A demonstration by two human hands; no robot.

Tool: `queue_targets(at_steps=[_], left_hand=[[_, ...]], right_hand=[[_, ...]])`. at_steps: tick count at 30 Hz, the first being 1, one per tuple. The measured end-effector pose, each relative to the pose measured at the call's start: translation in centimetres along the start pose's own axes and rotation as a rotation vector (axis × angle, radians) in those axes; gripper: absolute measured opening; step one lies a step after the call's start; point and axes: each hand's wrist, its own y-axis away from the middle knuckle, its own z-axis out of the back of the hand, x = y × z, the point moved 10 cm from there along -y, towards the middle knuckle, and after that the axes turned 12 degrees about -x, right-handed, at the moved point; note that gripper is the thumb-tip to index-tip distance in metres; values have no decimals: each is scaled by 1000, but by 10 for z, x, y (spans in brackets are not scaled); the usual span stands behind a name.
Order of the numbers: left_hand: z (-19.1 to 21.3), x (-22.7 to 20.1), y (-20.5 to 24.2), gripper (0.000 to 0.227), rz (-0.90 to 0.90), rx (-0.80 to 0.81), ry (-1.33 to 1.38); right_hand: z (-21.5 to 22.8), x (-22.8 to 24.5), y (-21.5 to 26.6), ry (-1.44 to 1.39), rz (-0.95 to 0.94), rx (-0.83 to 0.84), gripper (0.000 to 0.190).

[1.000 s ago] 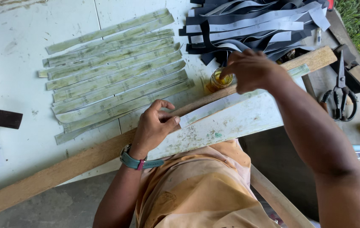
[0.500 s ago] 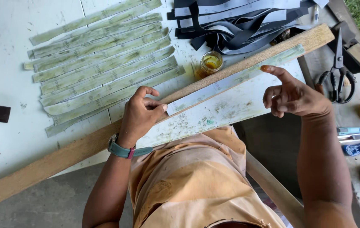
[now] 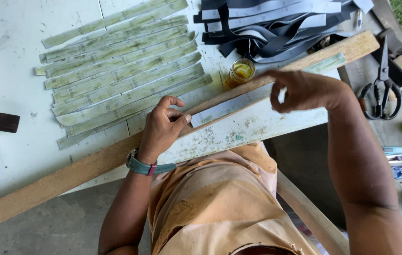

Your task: The person repeatedly applies a yellow adhesive from a small jar onto long, narrow strips of material laid out on a white table. They use their finger to spread the glue along each strip and then place the treated strip back into a growing pile. Scissors and other strips are visible on the table.

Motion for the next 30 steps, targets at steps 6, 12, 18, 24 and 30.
queue_targets(at_steps=[6, 12, 18, 24, 30], left_hand=[[1, -1, 3, 39, 16, 14, -39], [2, -9, 1, 40, 26, 0, -90], [2, -10, 0, 40, 2, -9, -88], [2, -5, -2, 42, -18, 9, -75], [3, -10, 0, 39, -132, -7, -5]], right_hand=[[22, 0, 62, -821, 171, 46, 96], [0, -93, 66, -996, -58, -78, 106], [-4, -105, 56, -917, -83, -102, 104], [-23, -101, 37, -617, -251, -143, 103], [-67, -35, 15, -189, -399, -65, 110]])
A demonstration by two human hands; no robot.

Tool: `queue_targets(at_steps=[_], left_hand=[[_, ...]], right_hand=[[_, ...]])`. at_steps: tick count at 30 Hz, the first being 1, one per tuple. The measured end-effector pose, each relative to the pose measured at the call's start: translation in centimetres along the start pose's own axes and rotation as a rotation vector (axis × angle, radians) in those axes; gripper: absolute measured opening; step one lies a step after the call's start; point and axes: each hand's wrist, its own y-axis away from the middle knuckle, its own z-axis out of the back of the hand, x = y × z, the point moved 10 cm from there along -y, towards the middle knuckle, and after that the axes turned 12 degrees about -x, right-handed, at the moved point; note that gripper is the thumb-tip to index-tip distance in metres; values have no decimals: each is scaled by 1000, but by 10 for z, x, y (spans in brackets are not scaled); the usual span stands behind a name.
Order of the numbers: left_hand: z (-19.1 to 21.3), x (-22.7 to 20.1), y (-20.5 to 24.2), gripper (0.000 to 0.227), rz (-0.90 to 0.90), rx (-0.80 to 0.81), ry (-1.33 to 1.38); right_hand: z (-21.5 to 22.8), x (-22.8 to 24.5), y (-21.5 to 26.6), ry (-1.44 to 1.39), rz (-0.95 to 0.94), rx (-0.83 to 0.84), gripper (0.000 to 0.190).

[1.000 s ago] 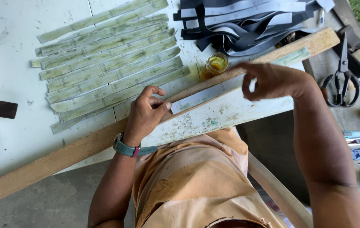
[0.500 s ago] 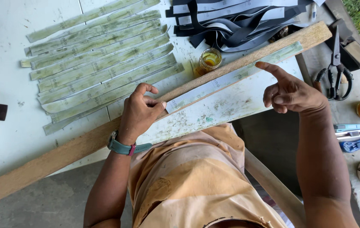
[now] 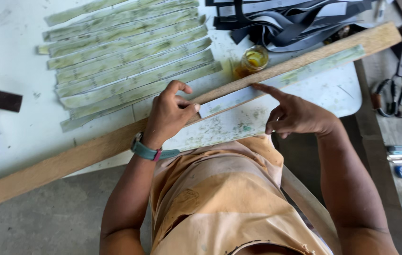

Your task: The person repeatedly applies a yellow adhesive from a small jar onto long, narrow strips of material laid out on a white table. They use their finger to spread the glue along each strip and then place the treated strip back into a growing pile. Scissors and other strips are visible on the table.

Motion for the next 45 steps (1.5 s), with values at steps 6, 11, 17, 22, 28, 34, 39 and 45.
queue_targets(at_steps=[6, 11, 17, 22, 28, 34, 39, 45], left_hand=[[-2, 1, 1, 38, -41, -5, 33], [1, 4, -1, 38, -2, -15, 10], [-1, -12, 11, 40, 12, -69, -16], [0, -14, 11, 40, 18, -63, -11], [-2, -11, 8, 39, 20, -32, 25], [-1, -2, 11, 38, 34, -17, 41], [1, -8, 12, 38, -8, -43, 47], [1, -9, 13, 36, 22, -38, 27]], right_hand=[[-57, 71, 10, 287, 142, 0, 111], [-102, 74, 10, 452, 140, 23, 109], [-40, 13, -1, 404, 27, -126, 104], [50, 13, 30, 326, -248, -389, 98], [-13, 25, 22, 616, -142, -155, 98], [-6, 29, 15, 852, 62, -390, 86], [19, 103, 22, 721, 577, -736, 39], [55, 76, -49, 1099, 542, -682, 35]])
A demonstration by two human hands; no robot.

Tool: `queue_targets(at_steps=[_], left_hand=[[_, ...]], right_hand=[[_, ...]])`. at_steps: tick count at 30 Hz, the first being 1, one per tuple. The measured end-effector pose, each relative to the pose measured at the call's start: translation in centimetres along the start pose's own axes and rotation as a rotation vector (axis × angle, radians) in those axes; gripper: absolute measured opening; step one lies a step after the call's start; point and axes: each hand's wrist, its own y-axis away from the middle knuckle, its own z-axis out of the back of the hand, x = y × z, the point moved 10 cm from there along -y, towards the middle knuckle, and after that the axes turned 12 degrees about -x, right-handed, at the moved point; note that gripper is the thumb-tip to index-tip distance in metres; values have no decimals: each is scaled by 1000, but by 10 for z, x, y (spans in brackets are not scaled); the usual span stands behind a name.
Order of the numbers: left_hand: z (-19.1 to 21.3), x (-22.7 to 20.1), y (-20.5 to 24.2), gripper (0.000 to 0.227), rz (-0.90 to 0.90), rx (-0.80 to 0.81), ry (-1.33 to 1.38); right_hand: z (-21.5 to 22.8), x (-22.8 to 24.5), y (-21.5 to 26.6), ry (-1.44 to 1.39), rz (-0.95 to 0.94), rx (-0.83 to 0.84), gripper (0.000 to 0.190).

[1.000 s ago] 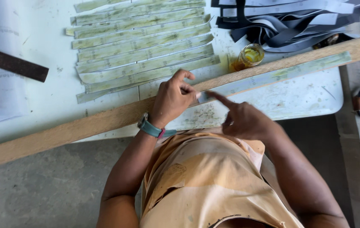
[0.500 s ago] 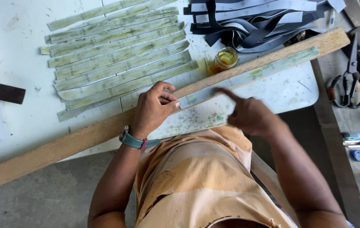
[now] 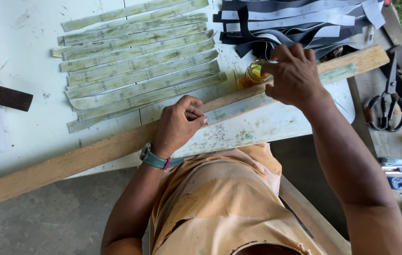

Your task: The person repeatedly applies a yellow adhesive from a small jar onto long, narrow strips of material laid out on a white table. They use their finger to spread the glue along each strip and then place the treated strip back into a growing pile. Scissors and other strips are visible on the table.

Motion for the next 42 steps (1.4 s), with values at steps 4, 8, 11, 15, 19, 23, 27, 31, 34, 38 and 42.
queue_targets(at_steps=[4, 8, 11, 15, 19, 23, 27, 31, 34, 38, 42], left_hand=[[2, -2, -1, 35, -6, -2, 17], [0, 1, -2, 35, 7, -9, 12], [0, 4, -2, 33, 36, -3, 2], [2, 5, -1, 27, -45, -40, 15], [6, 8, -4, 26, -107, -65, 30], [10, 24, -4, 25, 24, -98, 89], [12, 25, -2, 25, 8, -113, 161], [12, 27, -2, 24, 0, -130, 158], [13, 27, 0, 25, -19, -139, 180], [14, 27, -1, 24, -39, -159, 164], [15, 23, 0, 24, -64, -156, 177]], right_hand=[[-28, -11, -7, -36, 26, 75, 30], [-32, -4, -7, -158, 3, 100, 26], [-15, -5, -10, -287, -38, 45, 23], [29, -29, 23, -645, -33, -246, 40], [14, -78, 84, -1582, -420, -154, 75], [-40, -70, 128, -1725, -692, 194, 106], [-56, -47, 139, -1395, -820, 361, 109], [-39, 14, 125, -1028, -753, 586, 118], [-23, 66, 109, -857, -558, 613, 117], [-9, 111, 93, -778, -355, 489, 116], [-5, 146, 84, -762, -229, 450, 113]])
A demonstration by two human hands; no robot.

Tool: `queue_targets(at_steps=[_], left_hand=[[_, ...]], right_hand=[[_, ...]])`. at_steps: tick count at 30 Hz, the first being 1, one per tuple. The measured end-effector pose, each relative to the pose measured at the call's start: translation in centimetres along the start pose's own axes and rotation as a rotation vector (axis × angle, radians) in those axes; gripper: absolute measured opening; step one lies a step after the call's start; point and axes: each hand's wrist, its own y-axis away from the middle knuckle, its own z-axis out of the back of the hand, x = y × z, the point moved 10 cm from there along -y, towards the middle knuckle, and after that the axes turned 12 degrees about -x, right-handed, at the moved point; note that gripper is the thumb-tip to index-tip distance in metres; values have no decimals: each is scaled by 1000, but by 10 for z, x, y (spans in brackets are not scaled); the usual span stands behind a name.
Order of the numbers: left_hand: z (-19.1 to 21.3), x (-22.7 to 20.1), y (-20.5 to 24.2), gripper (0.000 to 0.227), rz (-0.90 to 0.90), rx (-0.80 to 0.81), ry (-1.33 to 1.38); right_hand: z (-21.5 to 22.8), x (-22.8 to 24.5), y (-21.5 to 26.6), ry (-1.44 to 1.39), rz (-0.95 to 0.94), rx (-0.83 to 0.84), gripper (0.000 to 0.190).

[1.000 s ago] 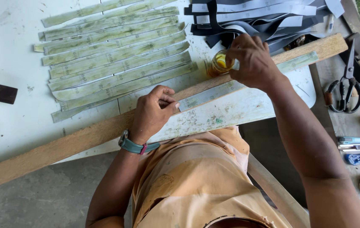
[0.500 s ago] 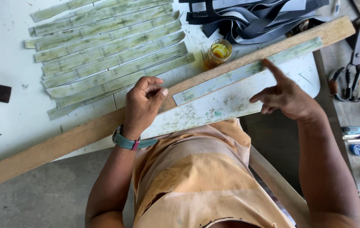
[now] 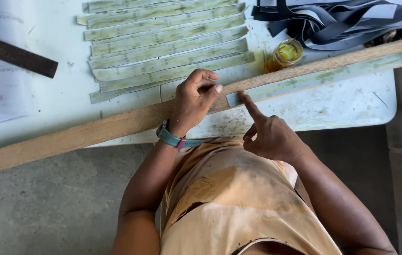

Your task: The person repeatedly applies a yellow adhesive from a small jar onto long, narrow strips of material laid out on a white table. They use their finger to spread the glue along each strip and then place the treated strip back into a growing pile. Scissors and other strips are visible on the table.

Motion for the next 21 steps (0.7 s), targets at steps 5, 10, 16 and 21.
queue_targets(at_steps=[5, 10, 16, 21], left_hand=[[0, -3, 1, 23, -28, 3, -34], [0, 1, -2, 23, 6, 7, -19], [0, -6, 0, 20, -42, -10, -17], [-6, -27, 8, 16, -128, -14, -193]], right_hand=[[-7, 19, -7, 107, 55, 38, 102], [20, 12, -10, 163, 69, -82, 87], [22, 4, -3, 355, 198, -127, 80], [48, -24, 2, 343, 84, -211, 72]])
